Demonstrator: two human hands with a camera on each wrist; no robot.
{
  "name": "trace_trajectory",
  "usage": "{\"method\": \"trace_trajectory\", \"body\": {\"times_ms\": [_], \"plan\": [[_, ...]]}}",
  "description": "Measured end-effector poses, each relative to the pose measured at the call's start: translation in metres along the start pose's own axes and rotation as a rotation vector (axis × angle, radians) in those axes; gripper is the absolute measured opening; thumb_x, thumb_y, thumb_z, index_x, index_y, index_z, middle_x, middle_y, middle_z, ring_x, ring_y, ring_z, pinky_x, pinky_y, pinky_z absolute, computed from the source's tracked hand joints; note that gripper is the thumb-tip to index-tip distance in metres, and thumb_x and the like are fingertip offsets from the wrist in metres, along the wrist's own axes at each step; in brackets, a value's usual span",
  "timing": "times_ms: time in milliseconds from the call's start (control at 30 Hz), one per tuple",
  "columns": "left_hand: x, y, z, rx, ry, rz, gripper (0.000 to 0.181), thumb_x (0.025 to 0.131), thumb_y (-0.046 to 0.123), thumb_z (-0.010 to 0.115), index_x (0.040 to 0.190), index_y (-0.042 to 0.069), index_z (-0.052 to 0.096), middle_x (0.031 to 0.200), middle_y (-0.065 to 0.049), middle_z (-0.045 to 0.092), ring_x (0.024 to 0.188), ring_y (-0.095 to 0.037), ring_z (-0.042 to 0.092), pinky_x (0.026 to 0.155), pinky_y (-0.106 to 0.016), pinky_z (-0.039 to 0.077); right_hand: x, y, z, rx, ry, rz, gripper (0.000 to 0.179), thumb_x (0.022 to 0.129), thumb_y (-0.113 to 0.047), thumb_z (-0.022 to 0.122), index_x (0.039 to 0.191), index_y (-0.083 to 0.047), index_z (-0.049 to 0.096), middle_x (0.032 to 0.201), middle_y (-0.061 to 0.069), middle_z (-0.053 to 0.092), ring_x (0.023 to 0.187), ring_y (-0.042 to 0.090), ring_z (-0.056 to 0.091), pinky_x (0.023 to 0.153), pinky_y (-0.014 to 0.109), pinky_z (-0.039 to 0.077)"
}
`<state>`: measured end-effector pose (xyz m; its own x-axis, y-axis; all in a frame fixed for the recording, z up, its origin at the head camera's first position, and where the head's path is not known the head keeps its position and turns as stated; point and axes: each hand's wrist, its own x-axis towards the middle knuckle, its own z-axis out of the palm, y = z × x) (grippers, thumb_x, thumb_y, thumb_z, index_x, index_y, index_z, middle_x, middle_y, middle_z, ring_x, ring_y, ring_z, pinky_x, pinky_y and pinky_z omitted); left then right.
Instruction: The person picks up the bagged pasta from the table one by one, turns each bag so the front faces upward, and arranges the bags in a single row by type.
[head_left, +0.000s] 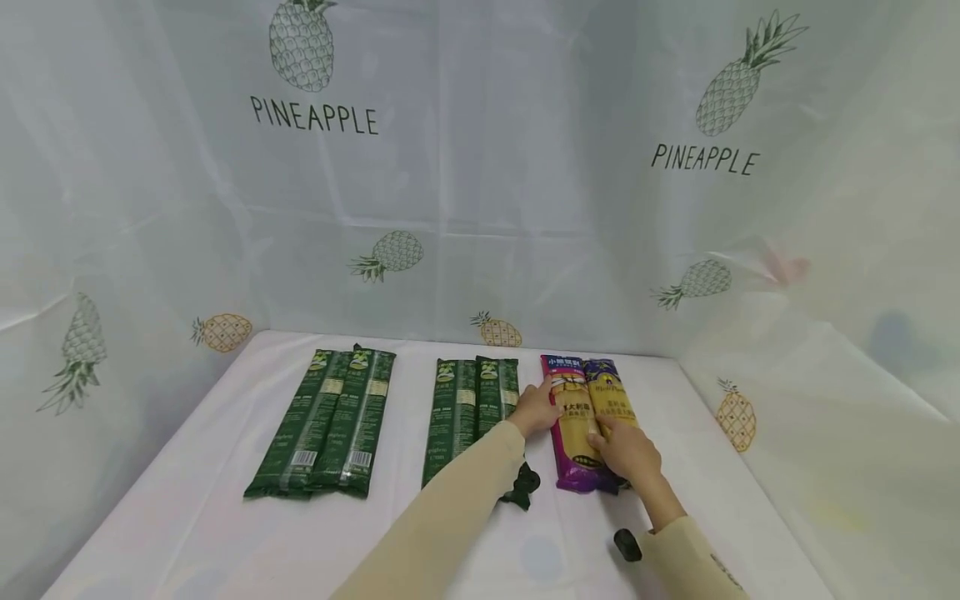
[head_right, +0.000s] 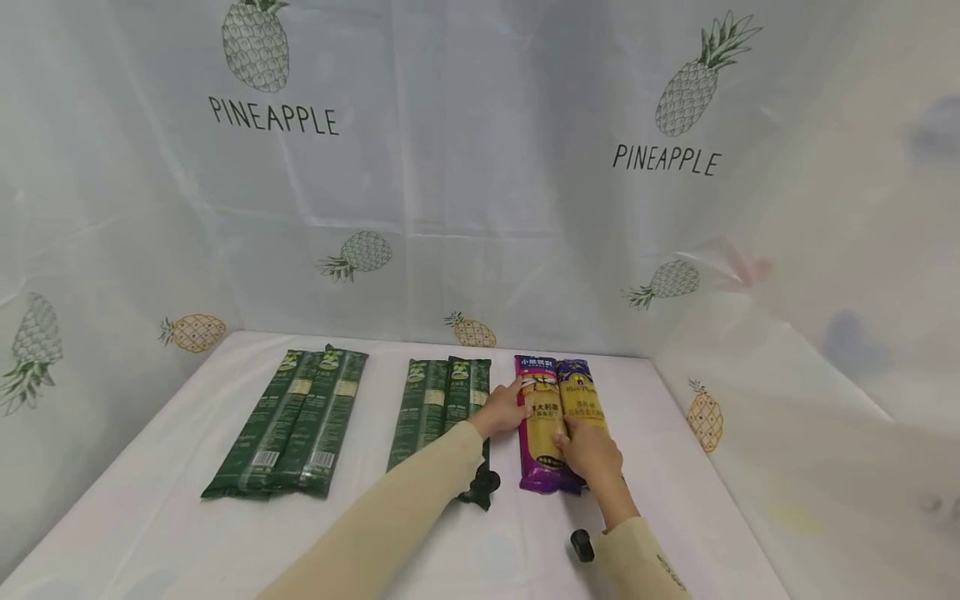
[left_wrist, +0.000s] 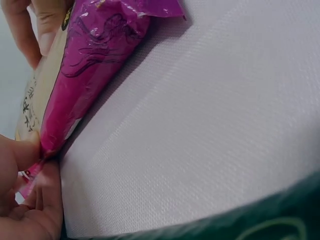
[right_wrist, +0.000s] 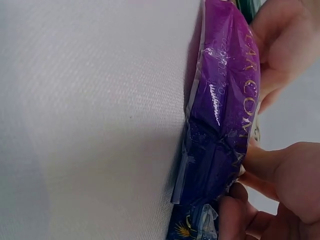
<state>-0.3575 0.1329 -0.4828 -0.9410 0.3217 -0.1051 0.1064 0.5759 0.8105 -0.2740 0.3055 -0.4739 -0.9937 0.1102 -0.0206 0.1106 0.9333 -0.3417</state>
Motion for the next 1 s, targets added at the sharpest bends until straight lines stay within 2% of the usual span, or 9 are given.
{"method": "trace_trajectory", "body": {"times_ms": [233,400,567,667,833,900,1000], "plan": [[-0.001,0.005,-0.003,0.069,-0.018,-0.007,0.070,0.109,0.025,0.060,0.170,0.011,0.028,0.165,-0.028,0.037,0.154,-0.039,0.038,0.123,-0.049,0.036,0.003,0.003,-0.001,-0.006,-0.020,-0.037,0.059,0.107,-0.035,0.063,0.153,0.001,0.053,0.135,0.034,0.063,0.101,0.044,0.067,0.078,0.061,0.055],[0.000,0.010,-0.005,0.044,-0.037,-0.042,0.070,0.109,0.025,0.057,0.170,0.013,0.026,0.167,-0.026,0.034,0.155,-0.038,0.036,0.123,-0.049,0.036,0.003,0.004,-0.005,-0.013,-0.036,-0.070,0.059,0.108,-0.035,0.061,0.153,0.002,0.052,0.136,0.035,0.063,0.104,0.046,0.067,0.082,0.064,0.054],[-0.003,0.013,-0.009,0.011,-0.021,-0.084,0.070,0.108,0.024,0.060,0.170,0.016,0.030,0.167,-0.024,0.037,0.154,-0.037,0.038,0.120,-0.050,0.039,0.004,0.004,-0.004,0.006,-0.038,-0.082,0.060,0.109,-0.036,0.059,0.155,0.002,0.050,0.137,0.036,0.062,0.110,0.050,0.067,0.086,0.066,0.053],[-0.003,0.011,-0.009,-0.004,-0.018,-0.077,0.071,0.105,0.022,0.063,0.169,0.013,0.032,0.165,-0.024,0.040,0.152,-0.037,0.041,0.119,-0.050,0.041,0.003,0.006,-0.002,0.032,-0.042,-0.072,0.061,0.110,-0.036,0.057,0.156,0.002,0.049,0.140,0.037,0.060,0.115,0.053,0.065,0.091,0.068,0.052],[-0.001,0.006,-0.011,0.020,-0.042,-0.043,0.071,0.106,0.021,0.059,0.168,0.005,0.029,0.165,-0.021,0.043,0.149,-0.033,0.045,0.118,-0.046,0.042,0.000,0.010,-0.001,0.087,-0.063,-0.068,0.063,0.110,-0.036,0.052,0.158,0.004,0.045,0.146,0.037,0.056,0.128,0.058,0.058,0.100,0.071,0.047],[-0.002,0.003,-0.014,0.031,-0.060,-0.033,0.070,0.108,0.023,0.057,0.168,0.004,0.028,0.167,-0.018,0.041,0.151,-0.032,0.044,0.119,-0.046,0.042,-0.002,0.010,-0.001,0.115,-0.067,-0.077,0.064,0.109,-0.036,0.054,0.158,0.005,0.044,0.140,0.037,0.060,0.126,0.056,0.060,0.100,0.070,0.048],[-0.002,-0.003,-0.021,0.035,-0.102,-0.011,0.070,0.109,0.028,0.058,0.169,0.006,0.028,0.167,-0.014,0.042,0.148,-0.031,0.048,0.116,-0.047,0.044,-0.006,0.011,-0.002,0.171,-0.084,-0.076,0.068,0.105,-0.035,0.061,0.159,0.004,0.043,0.125,0.033,0.068,0.108,0.046,0.068,0.089,0.062,0.054]]}}
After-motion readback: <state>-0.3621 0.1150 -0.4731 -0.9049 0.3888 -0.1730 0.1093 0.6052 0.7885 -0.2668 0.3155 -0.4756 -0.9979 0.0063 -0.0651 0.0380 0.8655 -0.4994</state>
